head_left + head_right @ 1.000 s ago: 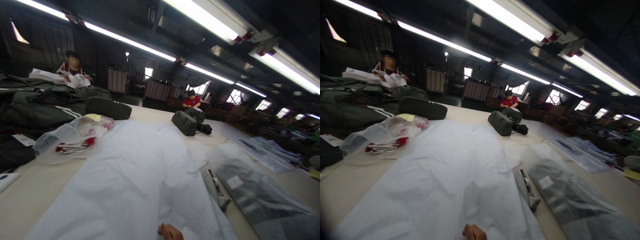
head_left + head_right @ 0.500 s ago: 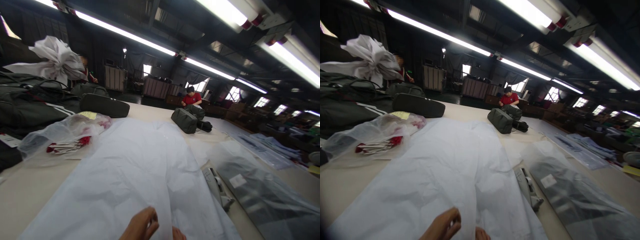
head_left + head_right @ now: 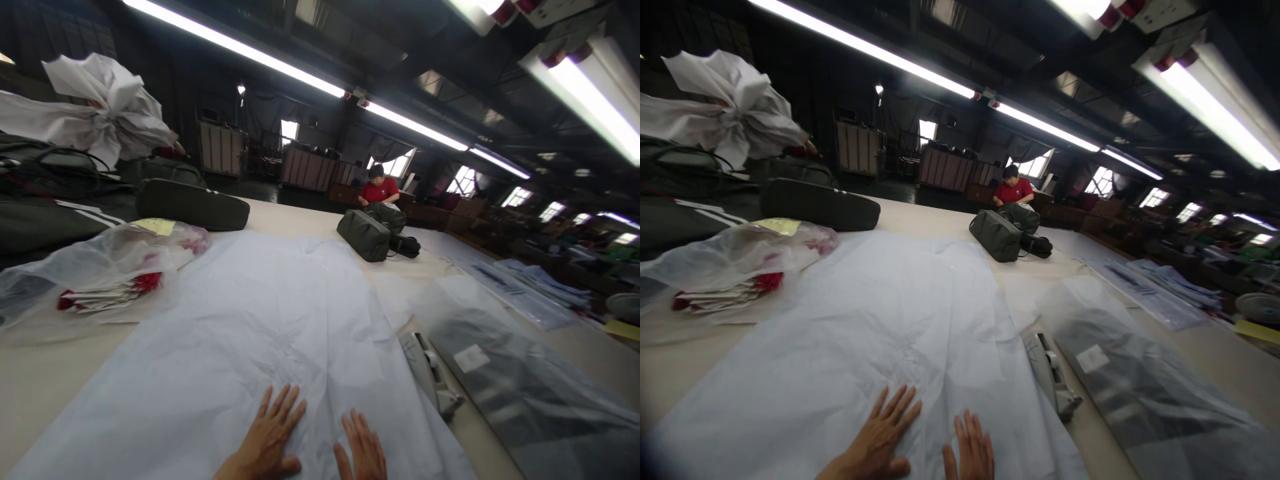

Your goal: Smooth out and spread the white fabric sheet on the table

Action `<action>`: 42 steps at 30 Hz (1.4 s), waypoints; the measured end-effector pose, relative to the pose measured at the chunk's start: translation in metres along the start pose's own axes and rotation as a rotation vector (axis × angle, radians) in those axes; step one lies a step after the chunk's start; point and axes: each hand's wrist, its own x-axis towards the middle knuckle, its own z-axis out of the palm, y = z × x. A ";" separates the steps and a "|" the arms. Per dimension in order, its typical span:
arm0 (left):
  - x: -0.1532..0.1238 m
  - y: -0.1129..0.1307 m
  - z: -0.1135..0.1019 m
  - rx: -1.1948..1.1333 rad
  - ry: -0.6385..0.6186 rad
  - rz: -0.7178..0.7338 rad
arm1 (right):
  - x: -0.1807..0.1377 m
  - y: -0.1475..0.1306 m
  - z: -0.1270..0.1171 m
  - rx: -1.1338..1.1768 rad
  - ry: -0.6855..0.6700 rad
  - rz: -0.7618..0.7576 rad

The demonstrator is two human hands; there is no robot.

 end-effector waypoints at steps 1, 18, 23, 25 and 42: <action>-0.001 0.000 0.000 0.010 -0.002 -0.003 | 0.013 -0.004 -0.003 -0.028 -0.016 -0.041; 0.002 -0.032 0.044 0.310 0.176 0.054 | 0.041 0.061 0.048 -0.172 -0.193 -0.131; -0.001 -0.037 0.045 0.354 0.177 0.066 | 0.042 0.081 0.040 -0.198 -0.248 -0.206; -0.003 -0.041 0.044 0.355 0.174 0.062 | 0.041 0.089 0.042 -0.221 -0.238 -0.234; -0.051 -0.090 -0.004 0.143 0.084 0.064 | 0.036 0.104 0.055 -0.244 -0.157 -0.299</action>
